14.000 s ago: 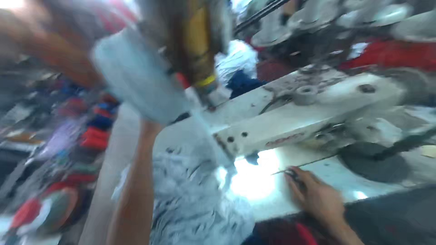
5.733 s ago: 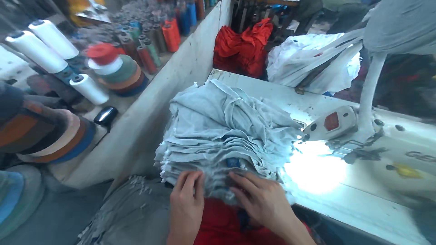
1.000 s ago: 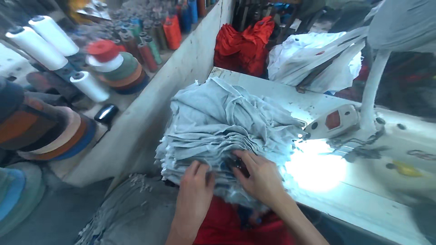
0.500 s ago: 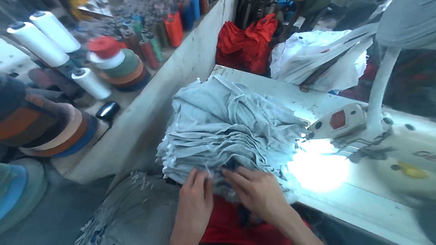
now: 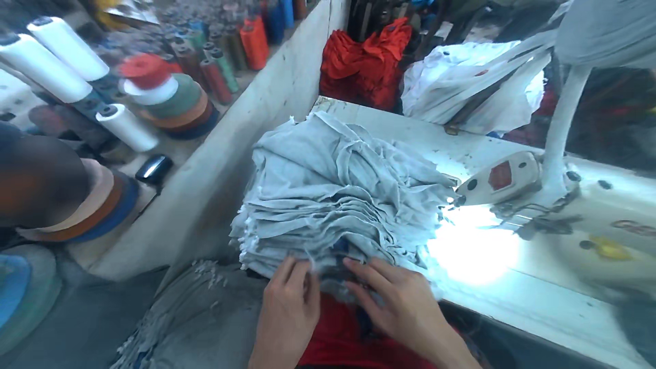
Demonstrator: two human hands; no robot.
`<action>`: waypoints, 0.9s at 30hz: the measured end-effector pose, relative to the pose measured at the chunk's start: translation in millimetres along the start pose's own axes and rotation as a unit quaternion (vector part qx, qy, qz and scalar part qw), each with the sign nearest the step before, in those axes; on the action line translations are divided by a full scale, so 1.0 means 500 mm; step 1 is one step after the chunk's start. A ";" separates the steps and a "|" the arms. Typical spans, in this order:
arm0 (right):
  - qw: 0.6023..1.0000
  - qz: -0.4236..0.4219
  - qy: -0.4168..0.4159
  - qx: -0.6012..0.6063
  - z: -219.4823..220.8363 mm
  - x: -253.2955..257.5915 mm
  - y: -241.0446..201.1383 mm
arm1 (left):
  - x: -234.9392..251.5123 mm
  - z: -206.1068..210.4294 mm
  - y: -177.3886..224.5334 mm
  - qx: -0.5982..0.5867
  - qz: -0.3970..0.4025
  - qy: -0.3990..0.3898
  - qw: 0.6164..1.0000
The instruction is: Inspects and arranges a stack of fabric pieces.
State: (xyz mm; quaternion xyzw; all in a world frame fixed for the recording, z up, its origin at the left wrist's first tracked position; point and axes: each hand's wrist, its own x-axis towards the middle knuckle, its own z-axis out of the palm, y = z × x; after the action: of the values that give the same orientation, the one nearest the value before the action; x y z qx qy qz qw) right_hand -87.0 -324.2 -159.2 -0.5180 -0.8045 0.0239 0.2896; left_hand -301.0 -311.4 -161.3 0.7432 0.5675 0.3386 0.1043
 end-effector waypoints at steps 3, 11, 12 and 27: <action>0.999 -0.025 -0.012 -0.031 0.006 0.018 -0.017 | -0.015 -0.017 0.004 -0.021 -0.008 -0.010 1.000; 1.000 -0.014 0.001 -0.023 0.022 0.017 -0.012 | -0.026 0.011 0.004 -0.006 -0.023 0.017 1.000; 1.000 0.000 0.002 -0.018 0.018 0.011 -0.007 | -0.024 0.018 0.006 -0.001 -0.023 0.017 1.000; 0.998 -0.050 -0.026 -0.015 0.008 0.001 -0.006 | -0.050 -0.011 0.014 0.002 -0.035 -0.019 0.999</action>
State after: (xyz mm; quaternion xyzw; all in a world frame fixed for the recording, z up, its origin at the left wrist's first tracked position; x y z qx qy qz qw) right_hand -91.5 -324.0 -161.4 -0.4809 -0.8366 0.0105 0.2620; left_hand -302.1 -337.7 -163.3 0.7295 0.5918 0.3190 0.1255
